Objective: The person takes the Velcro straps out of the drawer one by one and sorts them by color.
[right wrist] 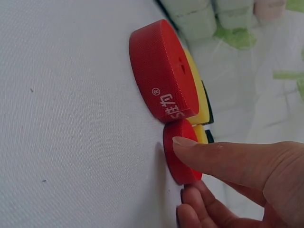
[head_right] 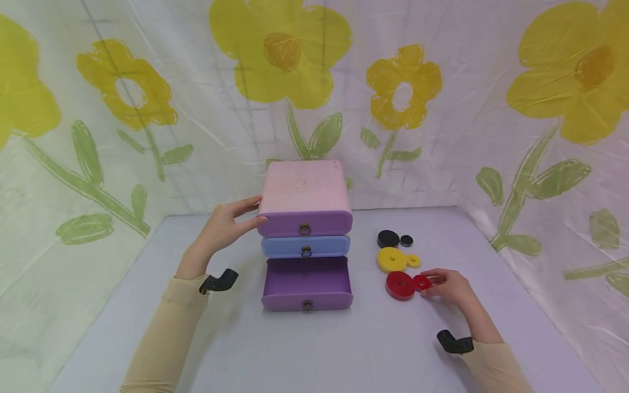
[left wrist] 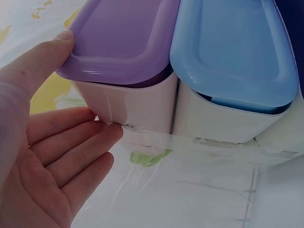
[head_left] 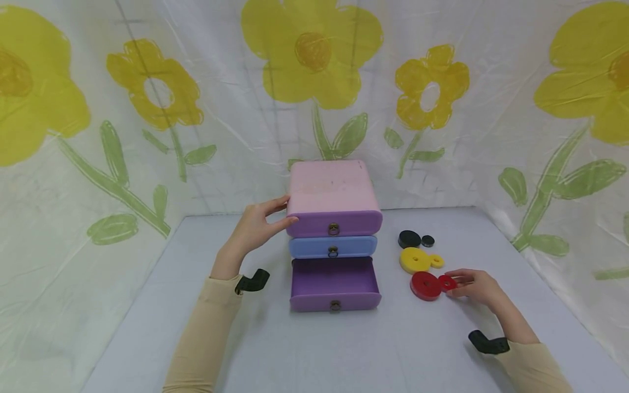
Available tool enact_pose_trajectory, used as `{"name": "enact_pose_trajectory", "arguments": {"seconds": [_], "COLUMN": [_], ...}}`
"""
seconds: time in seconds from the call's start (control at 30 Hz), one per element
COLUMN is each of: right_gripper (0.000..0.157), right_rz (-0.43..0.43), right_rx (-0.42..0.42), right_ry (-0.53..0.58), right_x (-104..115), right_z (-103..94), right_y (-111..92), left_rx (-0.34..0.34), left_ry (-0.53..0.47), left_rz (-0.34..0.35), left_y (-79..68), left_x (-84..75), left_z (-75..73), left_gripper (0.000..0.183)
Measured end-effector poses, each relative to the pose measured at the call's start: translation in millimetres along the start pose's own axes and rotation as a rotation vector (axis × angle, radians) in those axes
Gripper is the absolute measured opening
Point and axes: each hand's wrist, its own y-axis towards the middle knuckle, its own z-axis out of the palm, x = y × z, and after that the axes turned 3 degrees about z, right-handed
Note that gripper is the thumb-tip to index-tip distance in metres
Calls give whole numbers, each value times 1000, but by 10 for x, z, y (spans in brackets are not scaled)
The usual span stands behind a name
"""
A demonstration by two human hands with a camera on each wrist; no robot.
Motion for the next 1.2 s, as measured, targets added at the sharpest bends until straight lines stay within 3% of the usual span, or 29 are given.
{"name": "enact_pose_trajectory", "arguments": {"seconds": [0.23,0.53,0.8,1.2], "right_gripper": [60,60,55,50], "right_rz": [-51,-79,-158,-245], "right_rx": [-10,-83,-127,-98], "right_ry": [10,-7,45,106], "right_x": [-25,30,346,750], "right_z": [5,-22,22,194], "right_y": [-8,-54,-202,-321], "left_rx": [1,0,-1,2], "left_ry": [3,2,3,-11], "left_rz": [-6,-6,-13,-22], "left_y": [4,8,10,3], "left_x": [4,6,13,-6], "left_z": [-4,1,1,0], "left_gripper": [70,71,69,71]}}
